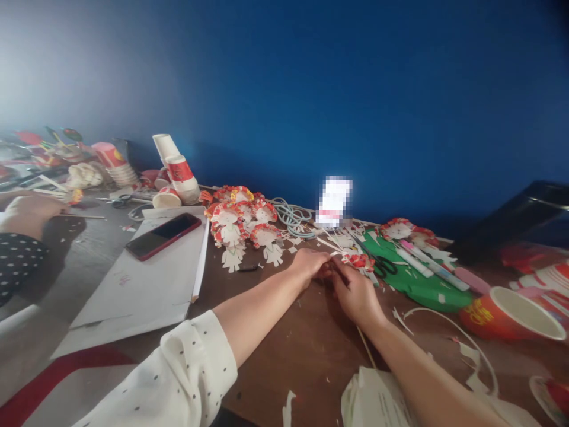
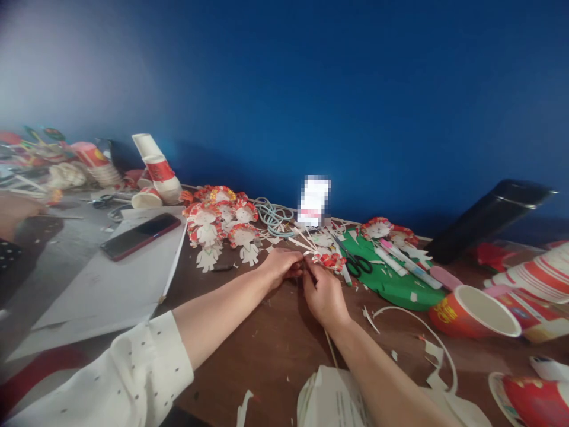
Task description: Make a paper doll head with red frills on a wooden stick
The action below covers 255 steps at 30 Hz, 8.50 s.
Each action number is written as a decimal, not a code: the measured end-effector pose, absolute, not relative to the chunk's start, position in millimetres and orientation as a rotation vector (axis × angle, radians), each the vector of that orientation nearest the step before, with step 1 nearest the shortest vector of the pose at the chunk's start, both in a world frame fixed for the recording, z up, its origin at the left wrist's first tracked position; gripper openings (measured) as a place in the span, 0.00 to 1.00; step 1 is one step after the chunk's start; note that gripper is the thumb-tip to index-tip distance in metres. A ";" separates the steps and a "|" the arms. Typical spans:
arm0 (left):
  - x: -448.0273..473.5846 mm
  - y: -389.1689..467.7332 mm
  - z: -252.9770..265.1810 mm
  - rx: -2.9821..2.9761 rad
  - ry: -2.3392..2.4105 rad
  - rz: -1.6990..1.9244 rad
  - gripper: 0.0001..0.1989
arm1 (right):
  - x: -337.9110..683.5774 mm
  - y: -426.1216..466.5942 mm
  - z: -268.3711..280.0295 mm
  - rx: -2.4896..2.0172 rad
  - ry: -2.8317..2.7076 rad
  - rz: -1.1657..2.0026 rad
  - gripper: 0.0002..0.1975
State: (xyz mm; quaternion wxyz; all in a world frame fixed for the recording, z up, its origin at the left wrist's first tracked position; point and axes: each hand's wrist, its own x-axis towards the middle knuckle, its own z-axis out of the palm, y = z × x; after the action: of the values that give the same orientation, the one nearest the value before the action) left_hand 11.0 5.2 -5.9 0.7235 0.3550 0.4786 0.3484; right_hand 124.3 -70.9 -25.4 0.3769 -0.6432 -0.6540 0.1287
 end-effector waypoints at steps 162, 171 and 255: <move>9.9 -4.1 -5.9 0.739 0.757 0.764 0.13 | 113.3 -67.0 -14.5 -1.480 -0.869 0.874 0.31; 13.8 -3.5 -8.3 0.733 0.716 0.792 0.06 | 115.0 -70.5 -9.5 -1.537 -0.988 0.734 0.27; 10.9 -0.8 -5.9 0.789 0.807 0.848 0.06 | 114.6 -68.6 -22.0 -1.502 -1.351 0.455 0.13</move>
State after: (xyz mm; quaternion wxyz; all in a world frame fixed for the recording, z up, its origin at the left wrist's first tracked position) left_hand 10.9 -0.8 -5.9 0.7611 0.3625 0.3710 0.3896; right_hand 114.6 -68.6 -22.0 0.5101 -0.6238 -0.5612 0.1890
